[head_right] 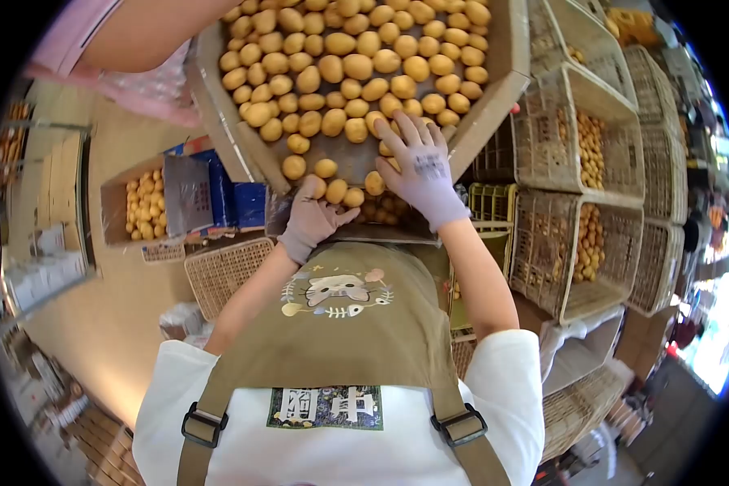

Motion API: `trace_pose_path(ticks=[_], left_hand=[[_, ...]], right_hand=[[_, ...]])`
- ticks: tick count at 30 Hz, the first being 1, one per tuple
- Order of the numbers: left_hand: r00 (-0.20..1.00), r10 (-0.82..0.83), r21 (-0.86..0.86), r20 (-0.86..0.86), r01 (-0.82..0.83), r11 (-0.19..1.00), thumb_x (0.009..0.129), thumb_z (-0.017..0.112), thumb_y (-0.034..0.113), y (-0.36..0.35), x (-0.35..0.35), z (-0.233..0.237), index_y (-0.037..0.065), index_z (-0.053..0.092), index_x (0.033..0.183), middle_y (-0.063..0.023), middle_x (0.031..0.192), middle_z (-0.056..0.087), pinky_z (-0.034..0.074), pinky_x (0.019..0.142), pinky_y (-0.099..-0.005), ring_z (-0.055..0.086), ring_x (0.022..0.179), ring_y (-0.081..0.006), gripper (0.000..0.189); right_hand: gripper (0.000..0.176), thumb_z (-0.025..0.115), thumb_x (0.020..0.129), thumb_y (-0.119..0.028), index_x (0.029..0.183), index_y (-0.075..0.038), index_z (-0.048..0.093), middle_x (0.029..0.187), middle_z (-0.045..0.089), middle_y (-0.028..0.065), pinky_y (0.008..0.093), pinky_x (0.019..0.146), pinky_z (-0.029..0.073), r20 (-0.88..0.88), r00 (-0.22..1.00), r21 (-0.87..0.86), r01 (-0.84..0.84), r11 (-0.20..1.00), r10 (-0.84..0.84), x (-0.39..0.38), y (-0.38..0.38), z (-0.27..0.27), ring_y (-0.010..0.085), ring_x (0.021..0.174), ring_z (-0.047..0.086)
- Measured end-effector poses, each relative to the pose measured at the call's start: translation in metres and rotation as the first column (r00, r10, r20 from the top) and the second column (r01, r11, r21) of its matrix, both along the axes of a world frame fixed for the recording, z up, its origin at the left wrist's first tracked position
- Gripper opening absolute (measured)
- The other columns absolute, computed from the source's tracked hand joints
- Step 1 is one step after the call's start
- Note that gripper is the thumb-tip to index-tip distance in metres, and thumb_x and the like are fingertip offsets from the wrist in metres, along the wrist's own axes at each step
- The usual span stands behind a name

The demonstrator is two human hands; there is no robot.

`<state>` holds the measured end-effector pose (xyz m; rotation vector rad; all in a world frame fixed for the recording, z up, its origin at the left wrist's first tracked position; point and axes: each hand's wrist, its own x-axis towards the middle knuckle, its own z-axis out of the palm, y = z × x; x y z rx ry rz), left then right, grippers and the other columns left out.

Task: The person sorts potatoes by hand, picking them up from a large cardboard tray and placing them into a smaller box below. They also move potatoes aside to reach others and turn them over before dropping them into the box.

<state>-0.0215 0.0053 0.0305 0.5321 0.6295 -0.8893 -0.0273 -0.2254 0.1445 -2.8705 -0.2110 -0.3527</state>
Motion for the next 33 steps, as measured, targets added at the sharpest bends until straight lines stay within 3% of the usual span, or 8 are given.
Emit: trace_pose_path(ticks=[3, 8, 12, 18, 21, 23, 27, 33], left_hand=[[0.991, -0.133, 0.125, 0.025, 0.129, 0.984, 0.098, 0.054, 0.052, 0.011, -0.001, -0.003, 0.023, 0.047, 0.14, -0.0011, 0.143, 0.05, 0.022, 0.114, -0.0616, 0.043, 0.136, -0.0241, 0.052], [0.998, 0.053, 0.205, -0.025, -0.046, 0.978, 0.091, 0.049, 0.071, 0.007, 0.008, 0.015, 0.022, 0.04, 0.148, -0.0026, 0.149, 0.044, 0.01, 0.117, -0.0505, 0.036, 0.14, -0.0204, 0.076], [0.956, 0.198, 0.039, -0.216, -0.194, 0.98, 0.09, 0.04, 0.078, -0.004, 0.01, 0.01, 0.02, 0.035, 0.151, -0.0058, 0.154, 0.036, 0.021, 0.115, -0.0626, 0.034, 0.142, -0.0287, 0.084], [0.947, 0.242, -0.205, -0.21, -0.284, 0.937, 0.091, 0.036, 0.076, -0.024, 0.014, 0.027, 0.023, 0.023, 0.156, -0.0064, 0.162, 0.02, 0.029, 0.111, -0.0723, 0.025, 0.148, -0.0375, 0.085], [0.956, 0.244, -0.19, -0.163, -0.274, 0.943, 0.09, 0.043, 0.075, -0.017, 0.012, 0.035, 0.022, 0.02, 0.157, -0.008, 0.162, 0.02, 0.026, 0.113, -0.0708, 0.024, 0.149, -0.0364, 0.088], [0.969, 0.237, -0.266, -0.064, -0.245, 0.932, 0.088, 0.044, 0.077, -0.014, 0.01, 0.008, 0.023, 0.017, 0.158, -0.0092, 0.163, 0.018, 0.023, 0.111, -0.0741, 0.02, 0.15, -0.0358, 0.093], [0.966, 0.232, -0.306, -0.113, -0.256, 0.917, 0.087, 0.044, 0.076, -0.012, 0.014, -0.002, 0.022, 0.02, 0.158, -0.0082, 0.164, 0.018, 0.022, 0.112, -0.0752, 0.019, 0.15, -0.0342, 0.092], [0.978, 0.134, -0.229, -0.163, -0.169, 0.959, 0.088, 0.044, 0.072, -0.014, 0.018, 0.021, 0.021, 0.026, 0.156, -0.0057, 0.164, 0.018, 0.021, 0.115, -0.0748, 0.02, 0.15, -0.0329, 0.087]], right_hand=[[0.048, 0.064, 0.087, -0.037, 0.131, -0.017, 0.062, 0.136, 0.058, 0.016, 0.049, 0.106, 0.039, -0.556, 0.821, -0.086, 0.098, 0.991, -0.13, 0.043, 0.002, -0.003, 0.0366, 0.125, 0.054], [0.061, 0.072, 0.083, -0.045, 0.14, -0.031, 0.058, 0.164, 0.025, 0.0134, 0.0784, 0.108, 0.016, -0.477, 0.878, -0.036, 0.006, 0.999, -0.023, 0.038, 0.029, -0.036, 0.0562, 0.147, 0.01], [0.041, 0.07, 0.086, -0.034, 0.123, -0.015, 0.069, 0.117, 0.07, 0.0081, 0.0367, 0.087, 0.055, -0.364, 0.928, 0.212, 0.171, 0.962, -0.085, 0.073, 0.015, -0.024, 0.03, 0.099, 0.07], [0.054, 0.063, 0.09, -0.032, 0.142, -0.021, 0.051, 0.139, 0.056, 0.0194, 0.0443, 0.096, 0.051, -0.543, 0.775, -0.162, 0.281, 0.946, -0.324, 0.14, 0.049, -0.001, 0.0375, 0.117, 0.062], [0.049, 0.062, 0.091, -0.025, 0.138, -0.017, 0.053, 0.13, 0.061, 0.0187, 0.0429, 0.093, 0.053, -0.438, 0.879, 0.261, 0.327, 0.908, -0.191, 0.123, 0.028, -0.007, 0.0342, 0.118, 0.062], [0.053, 0.061, 0.09, -0.031, 0.136, -0.008, 0.053, 0.115, 0.066, 0.0114, 0.036, 0.077, 0.057, -0.414, 0.91, 0.871, 0.4, 0.287, -0.011, 0.08, 0.009, 0.002, 0.0259, 0.105, 0.067], [0.052, 0.06, 0.093, -0.035, 0.135, -0.005, 0.053, 0.106, 0.066, 0.0108, 0.0362, 0.071, 0.059, -0.185, 0.922, 0.941, 0.068, -0.331, -0.339, -0.059, -0.065, 0.012, 0.0249, 0.09, 0.069], [0.043, 0.054, 0.096, -0.045, 0.107, -0.005, 0.06, 0.1, 0.067, 0.0132, 0.0422, 0.082, 0.058, -0.071, 0.233, 0.932, -0.332, -0.148, -0.97, -0.335, -0.22, 0.038, 0.0258, 0.094, 0.067]])
